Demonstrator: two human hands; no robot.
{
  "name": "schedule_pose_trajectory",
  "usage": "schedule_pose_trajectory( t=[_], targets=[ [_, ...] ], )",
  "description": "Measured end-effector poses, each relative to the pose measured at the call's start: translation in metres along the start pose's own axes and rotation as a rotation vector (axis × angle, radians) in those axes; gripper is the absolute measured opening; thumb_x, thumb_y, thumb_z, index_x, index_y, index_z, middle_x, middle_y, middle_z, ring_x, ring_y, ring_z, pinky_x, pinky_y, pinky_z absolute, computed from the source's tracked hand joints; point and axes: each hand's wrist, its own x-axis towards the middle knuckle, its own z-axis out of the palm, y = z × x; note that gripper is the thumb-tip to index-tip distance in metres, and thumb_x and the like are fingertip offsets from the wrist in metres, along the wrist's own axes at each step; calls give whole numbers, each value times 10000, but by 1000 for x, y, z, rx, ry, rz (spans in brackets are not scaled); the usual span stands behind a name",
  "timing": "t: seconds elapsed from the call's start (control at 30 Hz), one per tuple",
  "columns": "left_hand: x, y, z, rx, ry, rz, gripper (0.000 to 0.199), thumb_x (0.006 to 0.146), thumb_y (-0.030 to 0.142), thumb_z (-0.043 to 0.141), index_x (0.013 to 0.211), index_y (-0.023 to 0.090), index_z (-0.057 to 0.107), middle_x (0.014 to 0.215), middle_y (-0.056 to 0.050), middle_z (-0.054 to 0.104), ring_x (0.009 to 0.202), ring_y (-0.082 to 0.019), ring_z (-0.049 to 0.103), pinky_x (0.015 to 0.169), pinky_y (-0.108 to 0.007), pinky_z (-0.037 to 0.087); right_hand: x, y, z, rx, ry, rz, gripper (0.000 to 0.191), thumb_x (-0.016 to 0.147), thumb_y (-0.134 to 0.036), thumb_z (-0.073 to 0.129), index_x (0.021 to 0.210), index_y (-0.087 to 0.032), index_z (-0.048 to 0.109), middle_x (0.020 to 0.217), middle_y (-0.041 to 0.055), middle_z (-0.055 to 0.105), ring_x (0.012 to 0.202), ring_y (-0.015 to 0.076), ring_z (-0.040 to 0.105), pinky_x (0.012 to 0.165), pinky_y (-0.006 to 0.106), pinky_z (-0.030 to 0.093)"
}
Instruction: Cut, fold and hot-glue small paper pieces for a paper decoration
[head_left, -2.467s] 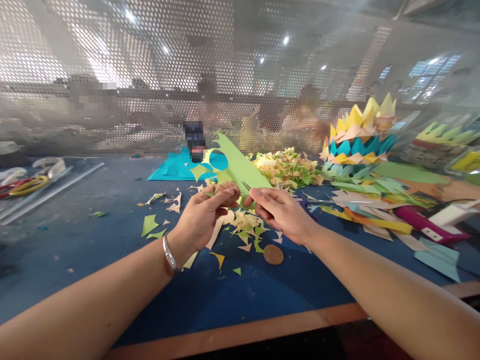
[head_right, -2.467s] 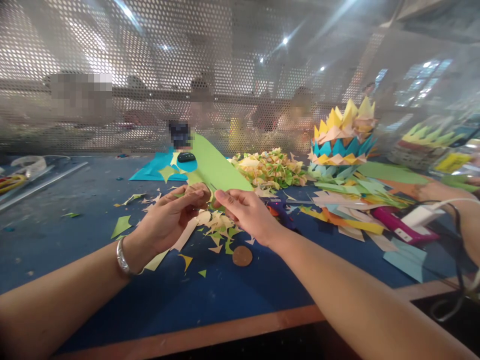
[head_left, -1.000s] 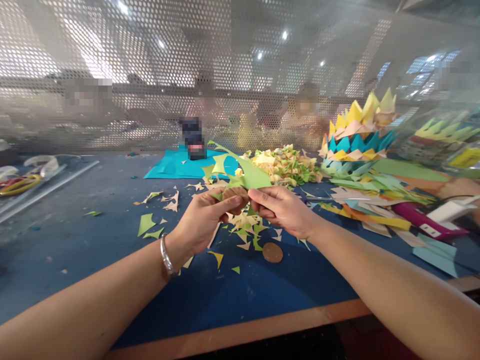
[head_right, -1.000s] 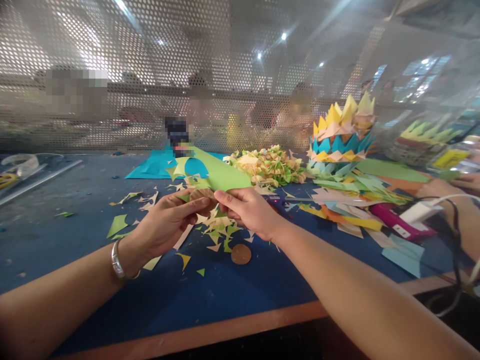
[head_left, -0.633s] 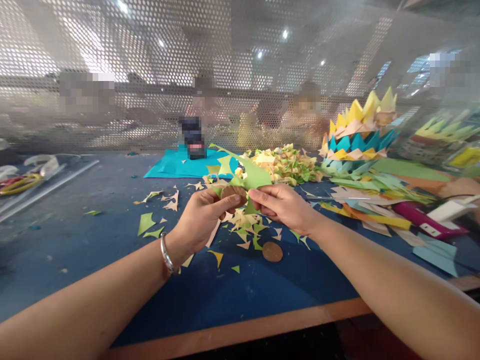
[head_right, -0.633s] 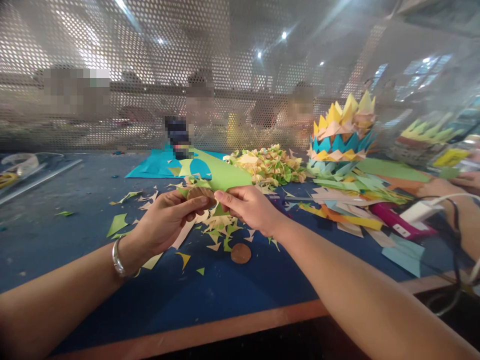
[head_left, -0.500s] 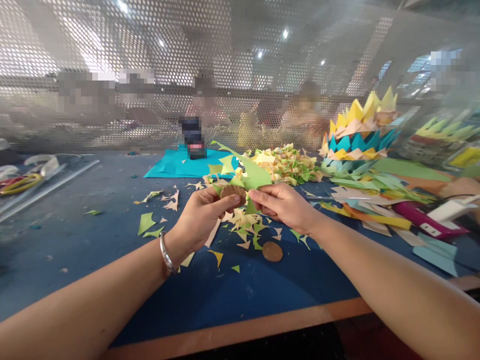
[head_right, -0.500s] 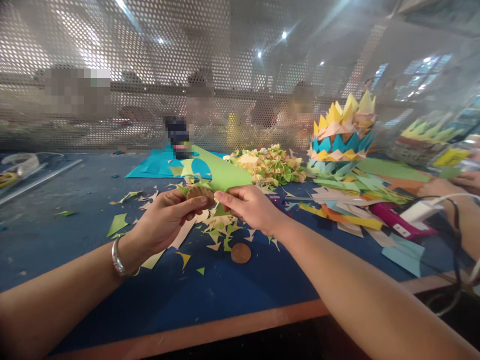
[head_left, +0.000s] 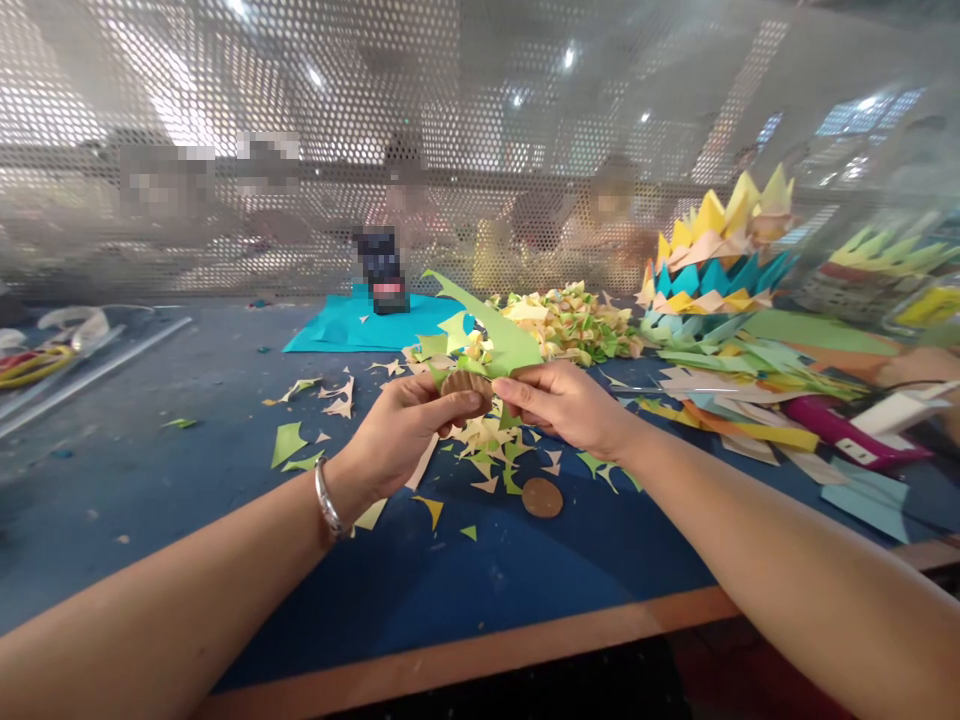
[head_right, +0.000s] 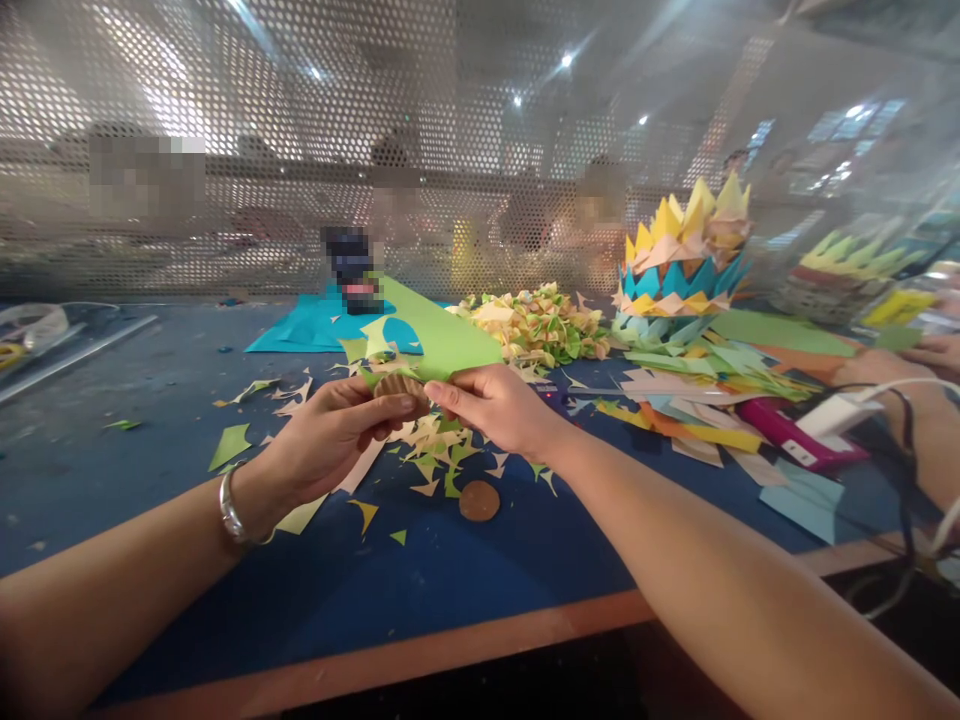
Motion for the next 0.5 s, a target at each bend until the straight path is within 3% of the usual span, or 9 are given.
schedule_pose_trajectory(
  t=[0.5],
  targets=[
    [0, -1, -1, 4, -107, -7, 97, 746, 203, 759, 662, 162, 735, 642, 14, 605, 603, -96, 465, 579, -255, 340, -1, -2, 0, -73, -19, -13, 523, 893, -615, 607, 605, -198, 478, 512, -86, 300, 454, 67, 263, 461, 269, 192]
  ],
)
